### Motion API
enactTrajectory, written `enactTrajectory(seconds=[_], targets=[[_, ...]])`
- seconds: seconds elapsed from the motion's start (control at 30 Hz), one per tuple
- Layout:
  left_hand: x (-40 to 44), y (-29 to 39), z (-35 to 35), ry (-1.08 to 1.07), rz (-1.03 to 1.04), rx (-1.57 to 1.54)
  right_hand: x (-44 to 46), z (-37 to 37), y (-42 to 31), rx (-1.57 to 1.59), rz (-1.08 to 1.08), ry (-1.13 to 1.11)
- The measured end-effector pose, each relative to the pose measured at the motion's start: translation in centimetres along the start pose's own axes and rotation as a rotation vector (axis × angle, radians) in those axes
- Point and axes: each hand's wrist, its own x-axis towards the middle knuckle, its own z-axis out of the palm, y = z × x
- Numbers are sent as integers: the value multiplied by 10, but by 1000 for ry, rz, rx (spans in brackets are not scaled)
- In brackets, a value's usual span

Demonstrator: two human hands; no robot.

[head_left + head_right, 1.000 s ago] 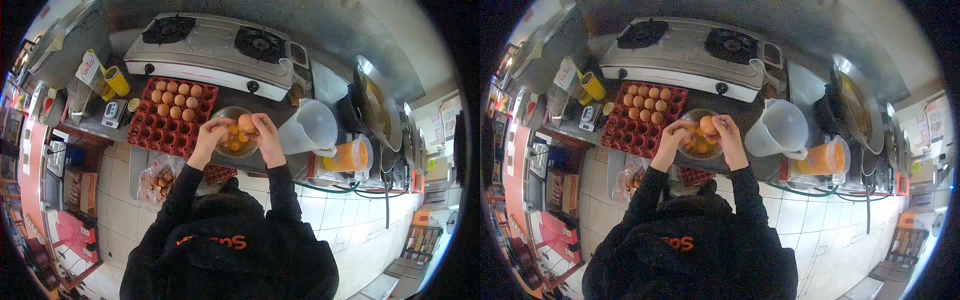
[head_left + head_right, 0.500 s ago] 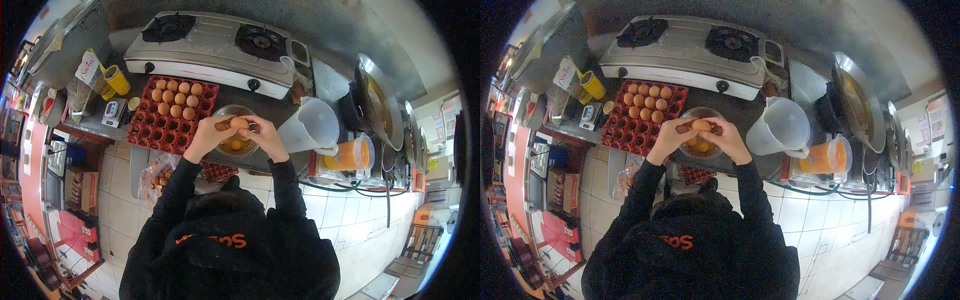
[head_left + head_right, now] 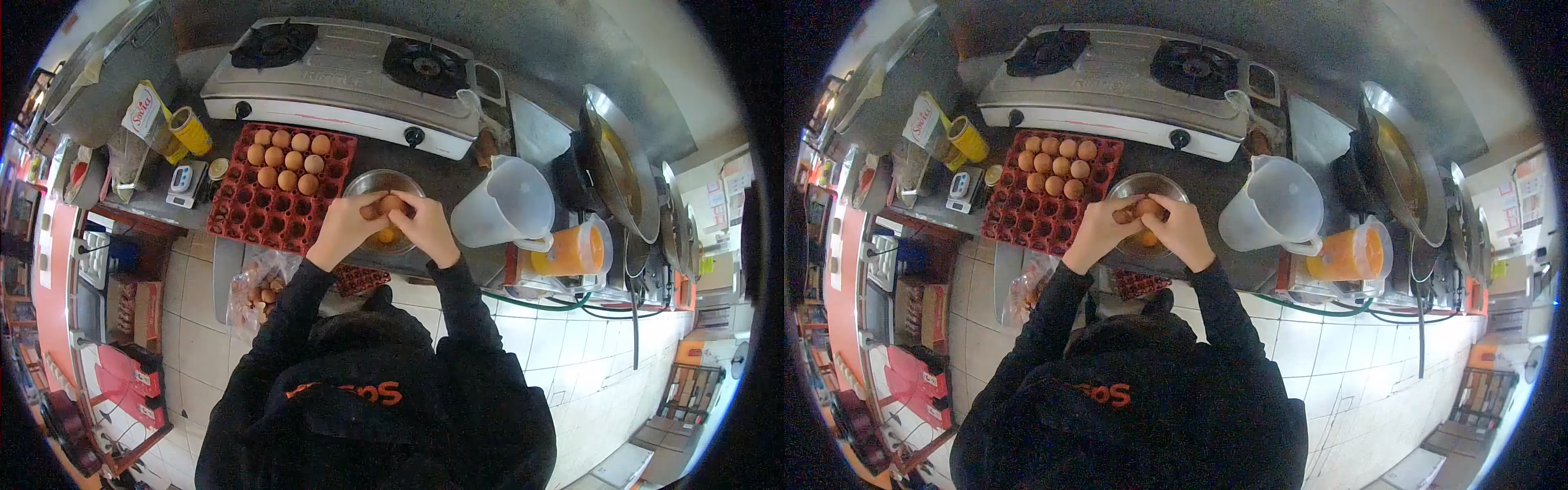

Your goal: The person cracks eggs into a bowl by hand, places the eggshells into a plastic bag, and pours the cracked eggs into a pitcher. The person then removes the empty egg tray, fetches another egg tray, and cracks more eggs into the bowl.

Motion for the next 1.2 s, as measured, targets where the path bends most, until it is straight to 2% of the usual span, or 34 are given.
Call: enactTrajectory(seconds=[0.23, 0.4, 0.73, 0.83, 0.9, 1.0, 1.13, 1.2], targets=[[2, 0, 4, -6, -94, 49, 3, 7, 7, -52, -34, 26], [1, -4, 6, 46, -13, 54, 6, 6, 10, -79, -34, 3], [0, -8, 2, 86, 121, 56, 3, 0, 10, 108, -74, -37], [0, -4, -2, 72, 83, 128, 2, -2, 13, 121, -92, -53], [1, -10, -6, 61, 161, 112, 3, -7, 15, 165, -99, -93], [1, -9, -14, 21, 246, 185, 5, -13, 10, 87, -252, -99], [6, -14, -21, -45, 351, 330, 5, -21, 5, -101, -314, -133], [9, -13, -23, -84, 321, 374, 7, -21, 5, -245, -393, -117]])
